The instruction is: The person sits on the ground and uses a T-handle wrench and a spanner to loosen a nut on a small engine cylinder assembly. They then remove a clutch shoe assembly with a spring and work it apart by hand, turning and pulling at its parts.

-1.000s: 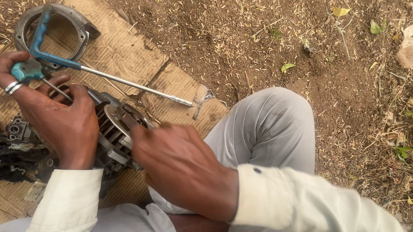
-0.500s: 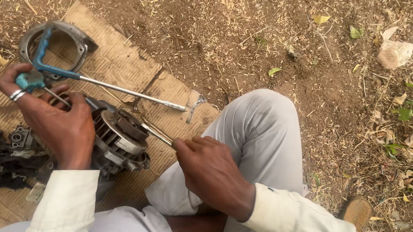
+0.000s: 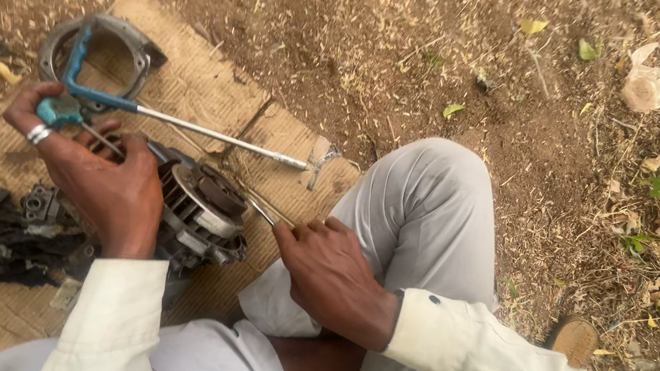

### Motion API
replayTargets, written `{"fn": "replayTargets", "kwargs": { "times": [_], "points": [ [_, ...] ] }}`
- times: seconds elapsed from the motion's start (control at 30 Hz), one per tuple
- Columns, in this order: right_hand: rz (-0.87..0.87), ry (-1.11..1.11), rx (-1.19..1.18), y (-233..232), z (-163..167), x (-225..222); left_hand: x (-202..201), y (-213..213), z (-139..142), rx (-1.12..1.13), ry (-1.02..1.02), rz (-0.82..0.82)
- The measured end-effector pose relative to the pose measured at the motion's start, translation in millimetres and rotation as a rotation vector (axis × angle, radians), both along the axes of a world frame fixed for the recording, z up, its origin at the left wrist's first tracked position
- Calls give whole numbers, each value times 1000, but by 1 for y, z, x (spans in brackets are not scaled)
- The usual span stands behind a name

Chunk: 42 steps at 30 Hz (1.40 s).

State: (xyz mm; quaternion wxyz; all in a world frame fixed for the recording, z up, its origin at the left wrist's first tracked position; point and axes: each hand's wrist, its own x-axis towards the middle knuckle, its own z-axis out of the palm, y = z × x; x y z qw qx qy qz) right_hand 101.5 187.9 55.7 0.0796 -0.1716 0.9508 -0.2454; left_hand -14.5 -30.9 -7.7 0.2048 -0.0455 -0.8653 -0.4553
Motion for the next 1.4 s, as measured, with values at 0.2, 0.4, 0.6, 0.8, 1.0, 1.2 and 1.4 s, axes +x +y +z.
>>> {"fn": "replayTargets", "kwargs": {
  "times": [0.2, 0.4, 0.6, 0.8, 1.0, 1.2, 1.4],
  "points": [
    [-240, -30, -215, 18, 30, -11, 1, 1, -1, 63, -102, 56],
    [-184, -31, -448, 19, 48, -47, 1, 1, 2, 39, -58, 14],
    [-112, -21, -527, 11, 48, -74, 4, -2, 2, 12, -37, -46],
    [-80, -64, -514, 3, 45, -83, 6, -3, 4, 6, -47, -58],
    [-62, -50, -562, -3, 47, -85, 6, -2, 4, -19, -40, -52],
    [-44, -78, -515, -11, 50, -88, 6, -2, 5, -31, -31, -50],
    [-12, -84, -499, -15, 40, -80, 7, -1, 6, -2, -57, -41]
  ]
}}
